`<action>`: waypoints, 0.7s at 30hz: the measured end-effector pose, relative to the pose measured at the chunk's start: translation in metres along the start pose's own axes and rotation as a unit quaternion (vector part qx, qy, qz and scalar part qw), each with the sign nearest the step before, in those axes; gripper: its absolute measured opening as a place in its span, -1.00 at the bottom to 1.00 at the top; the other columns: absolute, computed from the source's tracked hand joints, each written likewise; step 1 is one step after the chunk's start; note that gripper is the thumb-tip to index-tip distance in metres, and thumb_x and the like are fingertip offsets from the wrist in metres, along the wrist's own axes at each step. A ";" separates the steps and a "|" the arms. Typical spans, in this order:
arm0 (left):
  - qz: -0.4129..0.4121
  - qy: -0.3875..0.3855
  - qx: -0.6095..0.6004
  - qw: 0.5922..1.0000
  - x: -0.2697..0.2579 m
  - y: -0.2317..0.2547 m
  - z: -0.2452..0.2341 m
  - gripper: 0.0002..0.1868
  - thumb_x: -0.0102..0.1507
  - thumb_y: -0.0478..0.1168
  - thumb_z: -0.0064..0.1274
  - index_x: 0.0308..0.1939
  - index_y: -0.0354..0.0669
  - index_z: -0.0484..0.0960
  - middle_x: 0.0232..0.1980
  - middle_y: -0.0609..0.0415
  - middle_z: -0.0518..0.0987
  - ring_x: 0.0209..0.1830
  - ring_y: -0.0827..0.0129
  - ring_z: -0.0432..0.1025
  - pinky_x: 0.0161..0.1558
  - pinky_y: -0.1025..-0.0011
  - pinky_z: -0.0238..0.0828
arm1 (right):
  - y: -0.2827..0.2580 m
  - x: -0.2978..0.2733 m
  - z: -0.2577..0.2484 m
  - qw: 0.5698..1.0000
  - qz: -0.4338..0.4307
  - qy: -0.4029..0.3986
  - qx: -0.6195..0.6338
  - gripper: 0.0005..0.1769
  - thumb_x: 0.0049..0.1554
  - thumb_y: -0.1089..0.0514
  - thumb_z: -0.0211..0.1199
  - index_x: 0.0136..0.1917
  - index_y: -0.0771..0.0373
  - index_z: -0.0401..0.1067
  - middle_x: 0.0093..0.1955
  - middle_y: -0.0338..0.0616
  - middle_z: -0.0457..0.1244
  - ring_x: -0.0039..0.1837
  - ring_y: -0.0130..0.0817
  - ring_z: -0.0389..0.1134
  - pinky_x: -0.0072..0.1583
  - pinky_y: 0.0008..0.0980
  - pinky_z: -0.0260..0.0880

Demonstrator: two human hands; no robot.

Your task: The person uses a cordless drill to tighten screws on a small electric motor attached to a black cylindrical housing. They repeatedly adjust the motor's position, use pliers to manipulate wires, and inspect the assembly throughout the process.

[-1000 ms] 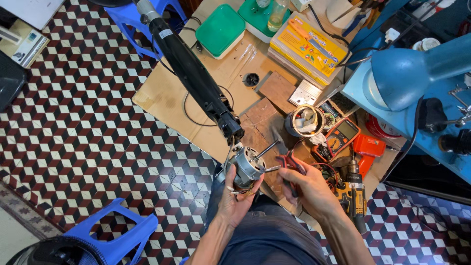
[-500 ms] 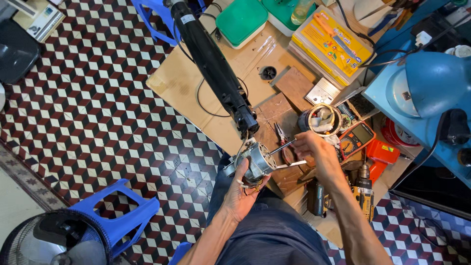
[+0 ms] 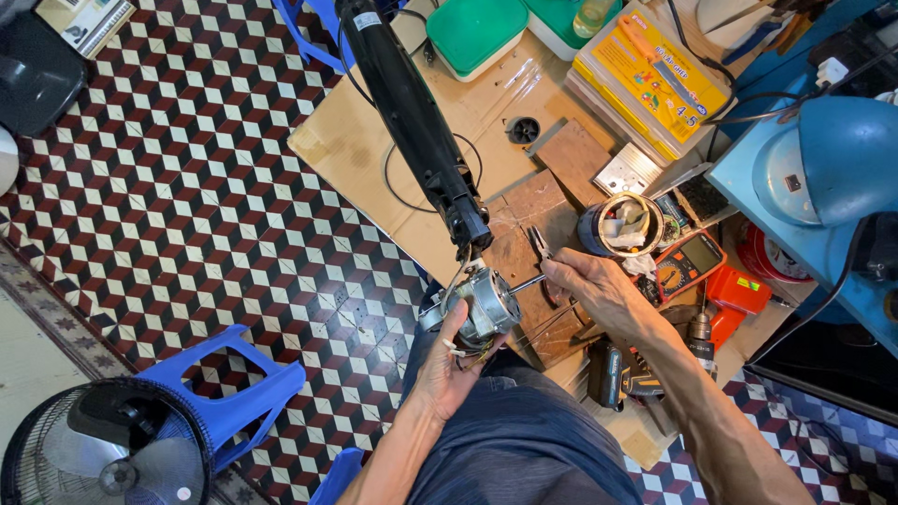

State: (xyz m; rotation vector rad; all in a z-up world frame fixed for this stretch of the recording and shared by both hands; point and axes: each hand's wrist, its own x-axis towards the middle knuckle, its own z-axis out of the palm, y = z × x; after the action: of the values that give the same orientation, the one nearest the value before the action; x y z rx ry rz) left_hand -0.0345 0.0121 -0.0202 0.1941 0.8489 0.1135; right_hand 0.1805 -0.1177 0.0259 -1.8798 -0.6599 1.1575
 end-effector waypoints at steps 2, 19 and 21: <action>0.001 -0.002 -0.002 1.000 0.000 -0.002 -0.003 -0.30 0.14 0.04 0.31 0.26 -0.25 0.49 0.15 -0.06 0.61 0.12 0.20 0.54 0.19 0.22 0.54 | 0.007 0.002 0.003 1.000 -0.001 0.013 0.023 -0.46 0.31 -0.20 0.00 -0.28 0.25 0.36 -0.34 -0.29 0.21 -0.20 -0.52 0.20 -0.08 -0.45 0.26; 0.015 0.003 0.075 0.997 0.000 -0.006 0.001 -0.14 0.05 0.16 0.34 0.26 -0.32 0.47 0.13 -0.07 0.60 0.11 0.26 0.54 0.23 0.30 0.52 | 0.001 0.000 0.014 0.986 0.106 0.099 0.080 -0.32 0.26 -0.32 0.02 -0.51 0.11 0.09 -0.55 -0.37 -0.06 -0.45 -0.56 -0.11 -0.36 -0.44 -0.10; 0.025 0.003 0.075 0.997 0.000 -0.007 0.003 -0.14 0.06 0.17 0.34 0.26 -0.31 0.46 0.12 -0.04 0.60 0.11 0.29 0.54 0.22 0.28 0.53 | 0.005 0.002 0.019 0.984 0.093 0.091 0.118 -0.36 0.26 -0.32 0.02 -0.48 0.09 0.12 -0.54 -0.38 -0.04 -0.45 -0.56 -0.11 -0.36 -0.45 -0.11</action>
State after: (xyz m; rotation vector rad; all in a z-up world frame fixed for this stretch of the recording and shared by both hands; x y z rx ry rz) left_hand -0.0321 0.0050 -0.0199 0.3555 0.8596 0.0979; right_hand 0.1640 -0.1121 0.0157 -1.8427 -0.2376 1.1110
